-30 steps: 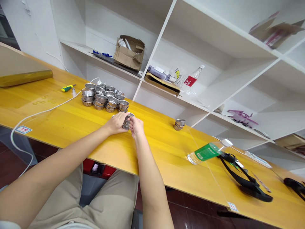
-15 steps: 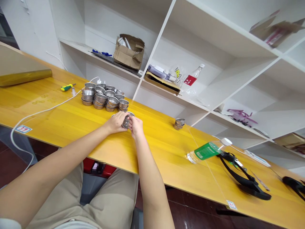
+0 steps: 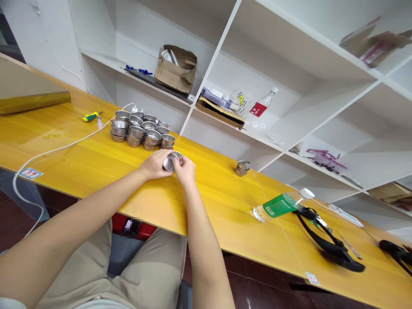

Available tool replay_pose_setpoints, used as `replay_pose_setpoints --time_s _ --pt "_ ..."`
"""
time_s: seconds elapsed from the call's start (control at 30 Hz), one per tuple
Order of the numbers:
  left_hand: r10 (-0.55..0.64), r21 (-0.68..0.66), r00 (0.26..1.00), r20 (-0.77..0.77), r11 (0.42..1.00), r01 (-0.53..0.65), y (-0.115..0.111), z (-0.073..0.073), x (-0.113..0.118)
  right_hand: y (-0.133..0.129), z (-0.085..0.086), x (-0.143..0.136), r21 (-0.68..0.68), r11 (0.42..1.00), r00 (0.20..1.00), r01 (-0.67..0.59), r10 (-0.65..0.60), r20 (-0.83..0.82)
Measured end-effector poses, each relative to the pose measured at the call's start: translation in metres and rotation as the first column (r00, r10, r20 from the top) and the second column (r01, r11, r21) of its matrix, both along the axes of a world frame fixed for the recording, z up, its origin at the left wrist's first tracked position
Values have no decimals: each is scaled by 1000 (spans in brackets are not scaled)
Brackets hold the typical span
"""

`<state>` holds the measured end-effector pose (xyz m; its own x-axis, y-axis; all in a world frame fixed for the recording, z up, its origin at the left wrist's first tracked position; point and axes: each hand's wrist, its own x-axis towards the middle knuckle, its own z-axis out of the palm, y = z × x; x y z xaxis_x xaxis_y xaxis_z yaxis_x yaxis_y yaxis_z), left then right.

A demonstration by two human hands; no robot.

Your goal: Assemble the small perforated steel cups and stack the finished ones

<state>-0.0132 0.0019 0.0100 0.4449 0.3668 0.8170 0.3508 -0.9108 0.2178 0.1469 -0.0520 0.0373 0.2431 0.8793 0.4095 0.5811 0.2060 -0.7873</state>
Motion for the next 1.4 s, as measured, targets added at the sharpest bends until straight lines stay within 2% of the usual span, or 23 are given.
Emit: replay_pose_setpoints --time_s 0.2,0.33,0.57,0.7,0.83,0.93,1.07,1.2,1.3,1.4 --pt "-7 -47 1000 -7 999 7 -1 2 -2 6 -3 8 19 999 999 43 -42 -23" --pt "-19 -21 1000 -8 1000 19 2 0 -2 8 -4 13 4 996 996 90 -90 -7" --pt "-44 -3 999 9 999 44 3 1 -3 9 -5 13 -34 995 996 90 -89 23" --pt "79 0 996 50 997 -79 9 6 -14 18 -12 23 -25 969 969 247 -247 7" --pt "250 -101 966 67 965 -243 20 5 -23 36 -21 33 -55 934 923 352 -357 -142" --pt "318 -208 947 -54 924 -322 22 -1 -23 51 -25 31 -86 938 906 335 -346 -243" --pt "322 -291 921 -218 880 -376 18 -7 -18 61 -26 18 -162 952 897 258 -299 -327" --pt "322 -311 915 -243 868 -388 17 -8 -17 57 -26 11 -188 959 866 213 -274 -417" --pt "308 -321 921 -241 870 -375 18 -9 -18 51 -25 18 -199 947 896 253 -307 -322" --pt "284 -339 924 -255 869 -360 18 -11 -19 44 -24 31 -162 920 929 357 -367 -36"
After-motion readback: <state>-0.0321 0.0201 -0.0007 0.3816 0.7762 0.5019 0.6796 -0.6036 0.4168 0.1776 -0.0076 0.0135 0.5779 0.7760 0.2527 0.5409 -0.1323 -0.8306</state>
